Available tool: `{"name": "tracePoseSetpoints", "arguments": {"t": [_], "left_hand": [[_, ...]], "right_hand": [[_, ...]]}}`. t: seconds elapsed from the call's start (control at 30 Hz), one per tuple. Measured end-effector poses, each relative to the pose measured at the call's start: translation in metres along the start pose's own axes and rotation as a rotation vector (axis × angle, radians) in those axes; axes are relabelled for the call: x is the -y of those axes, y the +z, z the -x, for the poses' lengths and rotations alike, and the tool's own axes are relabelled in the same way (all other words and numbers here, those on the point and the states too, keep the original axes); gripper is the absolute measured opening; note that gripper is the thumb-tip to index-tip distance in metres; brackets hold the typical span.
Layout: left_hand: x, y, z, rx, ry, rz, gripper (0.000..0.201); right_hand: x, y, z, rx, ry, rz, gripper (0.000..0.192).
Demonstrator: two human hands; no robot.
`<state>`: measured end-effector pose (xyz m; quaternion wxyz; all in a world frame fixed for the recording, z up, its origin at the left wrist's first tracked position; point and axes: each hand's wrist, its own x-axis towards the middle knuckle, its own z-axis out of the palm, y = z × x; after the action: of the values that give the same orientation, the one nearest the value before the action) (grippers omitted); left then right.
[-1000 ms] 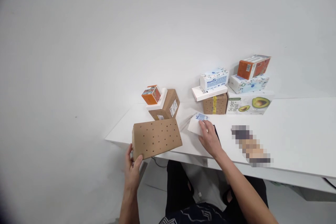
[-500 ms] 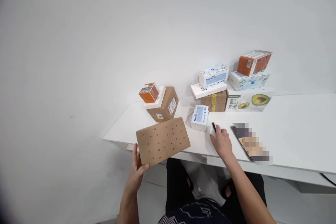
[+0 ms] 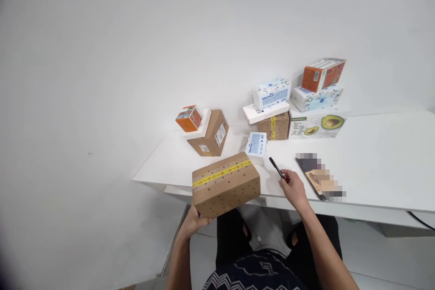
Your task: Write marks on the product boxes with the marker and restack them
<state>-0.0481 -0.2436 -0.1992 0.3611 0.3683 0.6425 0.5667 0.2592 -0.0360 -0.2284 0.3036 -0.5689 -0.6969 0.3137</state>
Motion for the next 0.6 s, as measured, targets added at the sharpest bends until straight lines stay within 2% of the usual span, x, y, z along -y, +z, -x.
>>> {"name": "tracePoseSetpoints", "arguments": {"t": [0.1, 0.17, 0.23, 0.33, 0.4, 0.53, 0.6], "left_hand": [[0.007, 0.016, -0.012, 0.132, -0.012, 0.000, 0.109], [0.011, 0.029, -0.020, 0.172, 0.008, -0.032, 0.100], [0.013, 0.043, -0.027, 0.171, 0.038, -0.074, 0.091], [0.012, 0.058, -0.035, 0.109, 0.049, -0.067, 0.076], [0.007, 0.064, -0.038, 0.054, 0.015, 0.021, 0.067], [-0.011, 0.066, -0.038, -0.030, -0.122, 0.279, 0.057], [-0.021, 0.065, -0.037, -0.043, -0.166, 0.358, 0.054]], "right_hand": [[0.011, -0.009, 0.014, 0.008, 0.100, -0.405, 0.018], [0.023, -0.013, 0.021, 0.011, 0.176, -0.673, 0.015], [0.033, -0.016, 0.026, 0.023, 0.210, -0.800, 0.022], [0.044, -0.020, 0.031, 0.063, 0.225, -0.825, 0.040], [0.046, -0.023, 0.034, 0.076, 0.222, -0.788, 0.048], [0.048, -0.029, 0.039, 0.079, 0.175, -0.677, 0.056], [0.050, -0.032, 0.040, 0.034, 0.141, -0.577, 0.056]]}}
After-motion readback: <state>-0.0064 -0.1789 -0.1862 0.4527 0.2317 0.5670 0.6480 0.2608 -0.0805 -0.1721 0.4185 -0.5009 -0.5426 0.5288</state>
